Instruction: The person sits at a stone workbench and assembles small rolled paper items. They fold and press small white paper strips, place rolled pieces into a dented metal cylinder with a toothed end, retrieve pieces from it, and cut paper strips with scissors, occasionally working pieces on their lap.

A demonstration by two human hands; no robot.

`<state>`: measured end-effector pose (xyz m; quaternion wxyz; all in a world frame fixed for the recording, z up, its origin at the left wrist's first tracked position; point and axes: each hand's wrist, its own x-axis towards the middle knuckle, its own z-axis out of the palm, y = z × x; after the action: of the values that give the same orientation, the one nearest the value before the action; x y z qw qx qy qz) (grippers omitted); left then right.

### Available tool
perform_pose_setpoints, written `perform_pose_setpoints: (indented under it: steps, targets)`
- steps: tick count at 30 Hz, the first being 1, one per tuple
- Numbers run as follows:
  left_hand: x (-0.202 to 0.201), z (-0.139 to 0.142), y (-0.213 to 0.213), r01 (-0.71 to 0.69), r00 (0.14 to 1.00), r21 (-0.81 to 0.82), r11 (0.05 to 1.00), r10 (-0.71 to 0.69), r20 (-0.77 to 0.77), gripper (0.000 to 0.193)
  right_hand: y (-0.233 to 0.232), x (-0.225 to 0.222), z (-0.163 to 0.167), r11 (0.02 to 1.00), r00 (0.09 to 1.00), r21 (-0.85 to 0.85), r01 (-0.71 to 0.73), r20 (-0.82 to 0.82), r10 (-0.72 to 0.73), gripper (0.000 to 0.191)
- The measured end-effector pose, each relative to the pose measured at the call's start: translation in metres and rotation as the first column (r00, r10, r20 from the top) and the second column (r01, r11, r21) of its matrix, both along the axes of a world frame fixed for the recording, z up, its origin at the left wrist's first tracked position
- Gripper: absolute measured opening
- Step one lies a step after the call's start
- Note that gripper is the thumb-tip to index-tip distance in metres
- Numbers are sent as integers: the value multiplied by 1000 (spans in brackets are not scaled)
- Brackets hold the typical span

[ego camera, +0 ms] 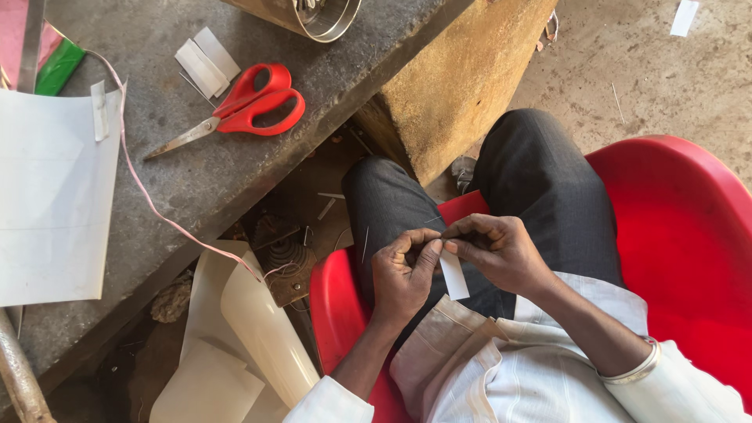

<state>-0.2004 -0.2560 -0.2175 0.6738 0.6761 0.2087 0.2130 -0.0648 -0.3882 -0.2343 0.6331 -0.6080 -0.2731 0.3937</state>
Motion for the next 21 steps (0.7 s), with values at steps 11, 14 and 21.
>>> perform_pose_setpoints:
  steps: [11,14,21]
  targets:
    - [2,5,-2,12,1000,193,981,-10,-13,12,1,-5,1,998,975,-34,54,219,-45,13]
    - [4,0,-3,-1,1000,118,993,0,9,13,2,-4,0,997,982,-34,69,177,-63,15]
    - [8,-8,-7,-70,997,114,991,66,36,13,3,-3,-2,994,998,87,64,12,-65,26]
